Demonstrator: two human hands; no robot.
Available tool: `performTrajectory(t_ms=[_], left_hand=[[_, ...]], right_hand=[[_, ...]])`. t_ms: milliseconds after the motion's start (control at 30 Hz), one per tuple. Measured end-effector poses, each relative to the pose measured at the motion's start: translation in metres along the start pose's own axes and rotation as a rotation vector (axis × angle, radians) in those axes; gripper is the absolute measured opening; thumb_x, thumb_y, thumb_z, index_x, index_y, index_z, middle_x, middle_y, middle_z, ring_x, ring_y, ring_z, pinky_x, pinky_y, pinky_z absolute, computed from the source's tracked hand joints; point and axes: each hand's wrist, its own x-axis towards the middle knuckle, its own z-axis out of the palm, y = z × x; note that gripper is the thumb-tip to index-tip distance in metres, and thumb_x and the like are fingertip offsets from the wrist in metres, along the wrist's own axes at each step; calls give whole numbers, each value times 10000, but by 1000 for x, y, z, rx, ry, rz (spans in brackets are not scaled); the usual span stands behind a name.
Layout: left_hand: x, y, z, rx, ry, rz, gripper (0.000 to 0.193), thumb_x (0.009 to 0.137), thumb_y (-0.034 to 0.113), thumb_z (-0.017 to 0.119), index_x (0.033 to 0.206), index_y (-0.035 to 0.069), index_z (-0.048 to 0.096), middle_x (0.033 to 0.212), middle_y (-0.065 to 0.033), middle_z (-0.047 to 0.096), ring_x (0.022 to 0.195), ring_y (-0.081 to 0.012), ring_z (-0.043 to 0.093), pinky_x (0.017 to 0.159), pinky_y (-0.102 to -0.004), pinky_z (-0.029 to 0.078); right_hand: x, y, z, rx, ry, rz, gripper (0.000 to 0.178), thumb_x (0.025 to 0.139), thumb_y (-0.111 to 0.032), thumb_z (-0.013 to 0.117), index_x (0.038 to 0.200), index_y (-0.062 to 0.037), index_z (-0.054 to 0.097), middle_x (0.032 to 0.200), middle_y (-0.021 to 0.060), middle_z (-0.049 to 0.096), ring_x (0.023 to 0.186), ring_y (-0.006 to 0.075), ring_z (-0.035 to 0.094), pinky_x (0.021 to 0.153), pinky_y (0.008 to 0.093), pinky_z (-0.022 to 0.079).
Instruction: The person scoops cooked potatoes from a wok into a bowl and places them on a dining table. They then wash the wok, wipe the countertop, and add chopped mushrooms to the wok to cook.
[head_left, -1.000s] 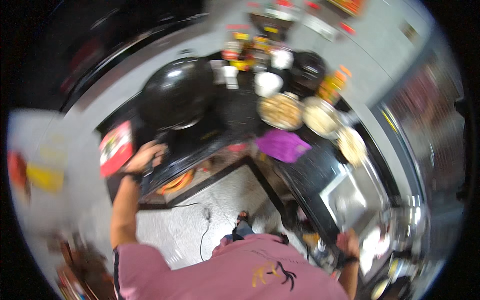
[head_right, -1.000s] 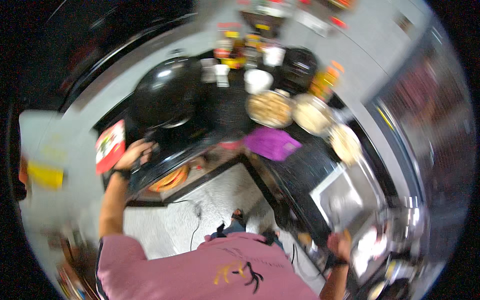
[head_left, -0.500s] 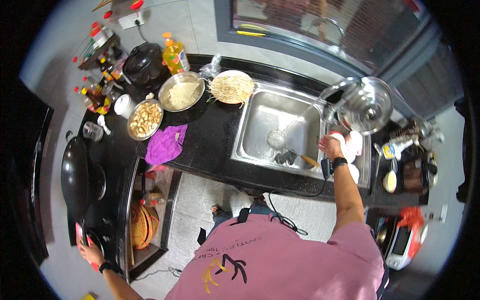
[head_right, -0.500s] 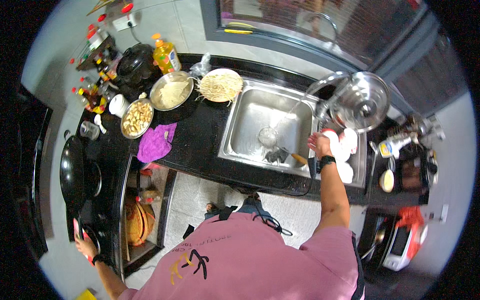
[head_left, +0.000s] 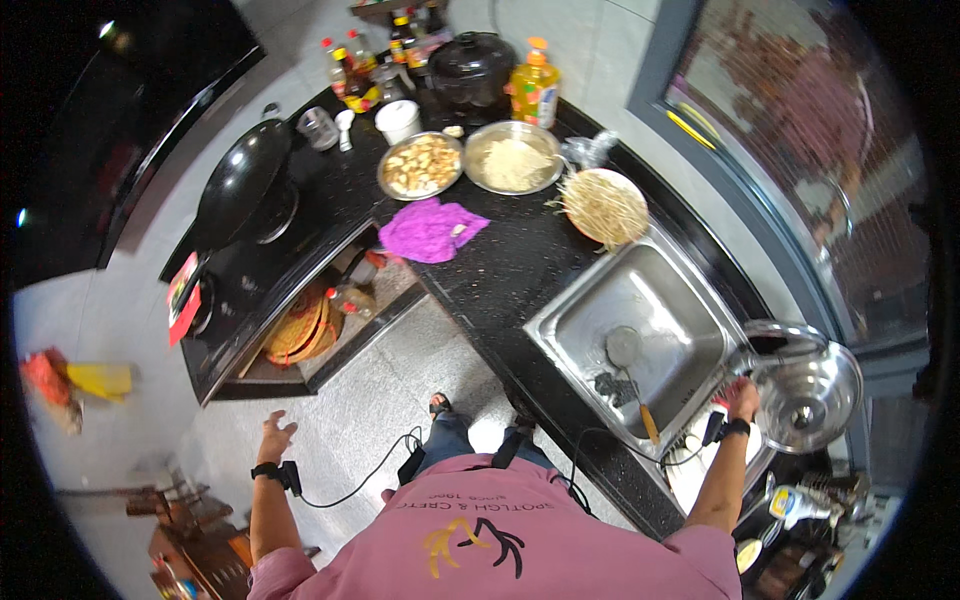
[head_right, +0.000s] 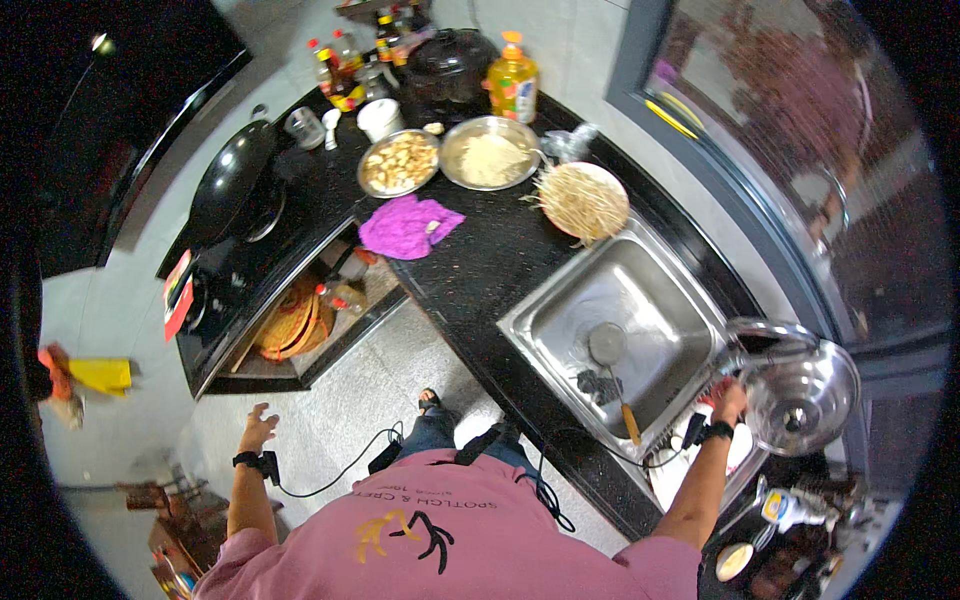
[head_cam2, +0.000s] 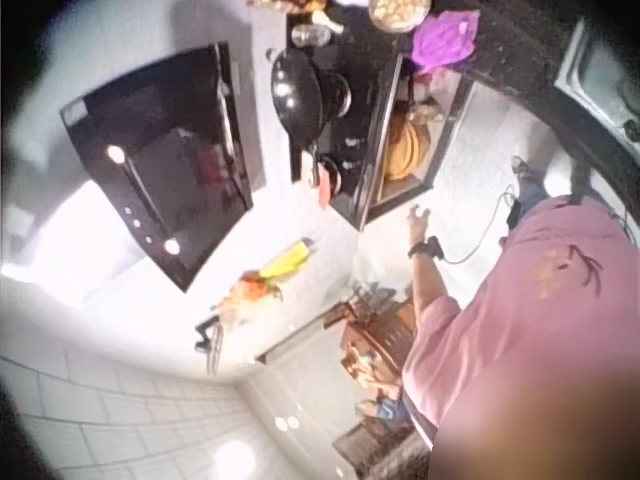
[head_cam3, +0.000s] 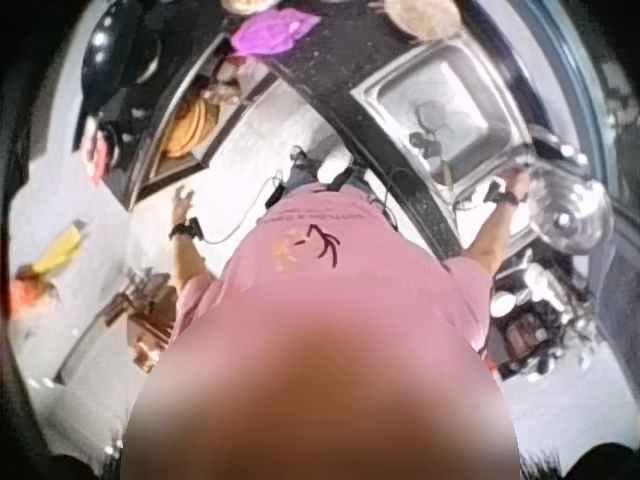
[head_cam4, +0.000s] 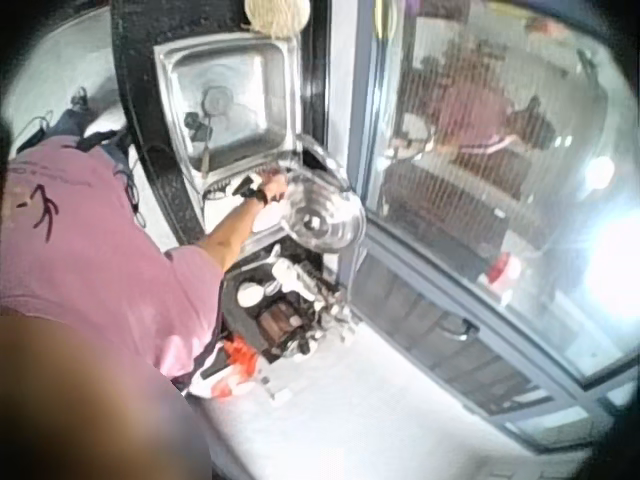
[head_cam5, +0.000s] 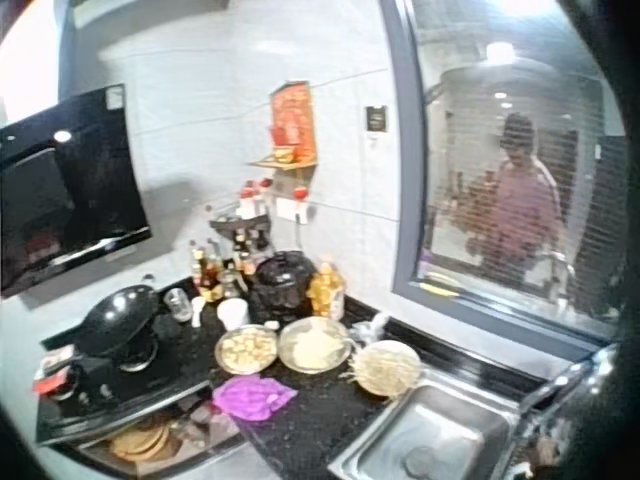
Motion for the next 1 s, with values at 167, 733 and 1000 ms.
performTrajectory(t_ms=[167,733,1000], left_hand=[[-35,-27,11,-542,-105,-171,558,888,202,633,1380,31,433,1271,-149,542,1000,-283,622,847,-420,537],[144,87,-174,-1227,12,399,869,960,293,635,1514,33,18,1036,-227,648,834,-266,695,757,-371,589],[243,123,-217,-1651,-113,406,237,989,232,588,1105,50,489,897,-136,673,743,-234,685,664,-346,599]], right_hand=[[-75,-1,52,-159,-368,-51,222,962,-324,512,833,-150,563,719,7,550,627,153,546,534,304,451],[-684,255,594,-859,-1639,-341,372,1020,-333,486,859,-23,615,621,-4,508,471,93,485,442,257,428],[-791,341,712,-977,-1722,-238,256,1002,-206,506,1104,-1,620,766,39,613,620,125,601,532,268,513]])
